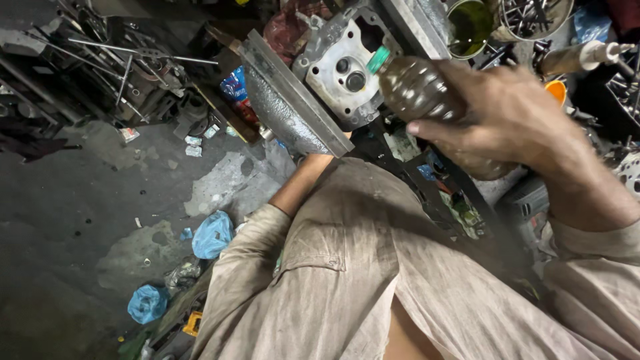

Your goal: The person secures a metal engine block in a bench vise, cleans a small cylindrical part with a rag, and then uses a cordless drill to work on the block. The person repeatedly drills into the same area of the engine block.

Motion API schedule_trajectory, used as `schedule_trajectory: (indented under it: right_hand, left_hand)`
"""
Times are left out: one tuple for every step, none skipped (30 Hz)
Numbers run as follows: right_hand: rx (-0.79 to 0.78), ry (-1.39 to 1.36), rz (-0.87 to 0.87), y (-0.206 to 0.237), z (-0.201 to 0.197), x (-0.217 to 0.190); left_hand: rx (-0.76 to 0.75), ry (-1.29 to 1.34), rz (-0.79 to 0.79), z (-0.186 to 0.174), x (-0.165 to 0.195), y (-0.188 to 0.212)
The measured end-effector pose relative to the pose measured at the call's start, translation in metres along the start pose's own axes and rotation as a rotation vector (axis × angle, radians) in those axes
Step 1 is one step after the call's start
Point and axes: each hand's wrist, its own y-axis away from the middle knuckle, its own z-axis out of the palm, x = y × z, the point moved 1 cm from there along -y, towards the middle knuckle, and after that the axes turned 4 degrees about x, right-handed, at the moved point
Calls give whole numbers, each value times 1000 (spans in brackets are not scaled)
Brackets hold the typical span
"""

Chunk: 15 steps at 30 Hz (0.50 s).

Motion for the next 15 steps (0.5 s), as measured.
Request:
schedule_trajectory:
  right_hand:
    - [-51,31,30,-3,3,-2]
    - [-46,8,20,-5,7,-5]
    - [-41,-12,12,-7,10,-8]
    - [-36,-32,2,-9,12,-10]
    - [29,-60,5,-8,9,-6]
    - [91,-88,7,-4,3,1]
    - [150,-119,8,-2,1,6]
    - [297,-436,-129,6,-4,15]
    - [445,-757,-262,18,-7,25]
    - [550,-941,-347,24,-7,36]
    - [623,-1023,-341,29,-2,47]
    - [689,-1109,-342,32,4,60]
    - [754,-1143,-278,34,11,76]
    - [820,-1173,-206,33,18,94]
    - [883,-1202,-143,36,25,116]
  left_hand:
    - [-1,0,13,-1,1,1]
    - [-5,2,22,-2,2,2]
    - [-10,5,38,-3,3,3]
    - [-16,21,39,-4,4,5]
    - [-18,55,55,-4,4,5]
    - [-39,145,48,-5,5,7]
    - [-54,93,-39,-4,4,5]
    - [-52,57,-43,-4,5,5]
    - [-55,44,-54,-3,6,3]
    - [-51,43,-61,-2,7,0]
    - [-48,42,-70,-2,8,-3]
    - [-47,43,-82,0,9,-6]
    - [-44,42,-110,0,10,-10]
    - [-41,41,-145,1,11,-13]
    - [-39,47,-183,0,12,-16]
